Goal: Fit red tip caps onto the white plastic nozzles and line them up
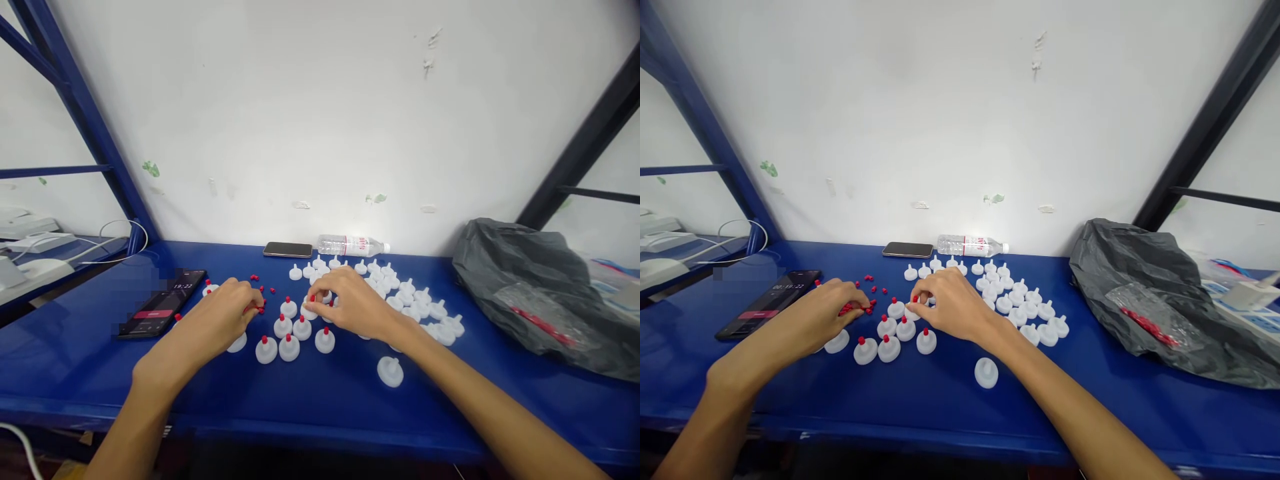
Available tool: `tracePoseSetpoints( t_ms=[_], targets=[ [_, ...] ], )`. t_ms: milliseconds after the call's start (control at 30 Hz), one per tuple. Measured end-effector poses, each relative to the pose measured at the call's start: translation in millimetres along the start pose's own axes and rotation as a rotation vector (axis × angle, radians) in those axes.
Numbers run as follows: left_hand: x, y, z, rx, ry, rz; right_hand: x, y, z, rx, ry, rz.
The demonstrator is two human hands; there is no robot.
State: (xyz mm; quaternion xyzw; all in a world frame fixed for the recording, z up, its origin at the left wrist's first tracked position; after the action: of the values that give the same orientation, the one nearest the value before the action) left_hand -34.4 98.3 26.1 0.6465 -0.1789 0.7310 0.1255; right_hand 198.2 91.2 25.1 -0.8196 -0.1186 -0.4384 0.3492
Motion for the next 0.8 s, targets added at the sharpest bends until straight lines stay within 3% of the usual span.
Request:
tracePoseSetpoints(
  t_ms=[200,400,800],
  targets=[
    [-0.5,-4,-2,-0.028,0.037,0.038,-3,1,4,0.019,0.109,-0.027],
    [-1.9,-6,0,-0.024,-0.006,-0.045,-3,2,6,0.038,0.154,-0.045],
    [-8.6,-11,-9,-0.056,0.022,-0.008,-9,4,1,0.131,0.205,-0.067]
  ],
)
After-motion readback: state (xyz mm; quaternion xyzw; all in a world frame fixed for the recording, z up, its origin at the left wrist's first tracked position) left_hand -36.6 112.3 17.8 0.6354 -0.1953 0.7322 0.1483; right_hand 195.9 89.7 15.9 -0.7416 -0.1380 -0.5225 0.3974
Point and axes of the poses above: each hand's wrist, its own y-axis away from the middle knuckle, its own x-axis out of the back of the hand, z = x × y, the point moved 3 cm from there along -y, towards the middle knuckle, and after that the axes turned 2 degrees about -x, right-handed, at the moved point
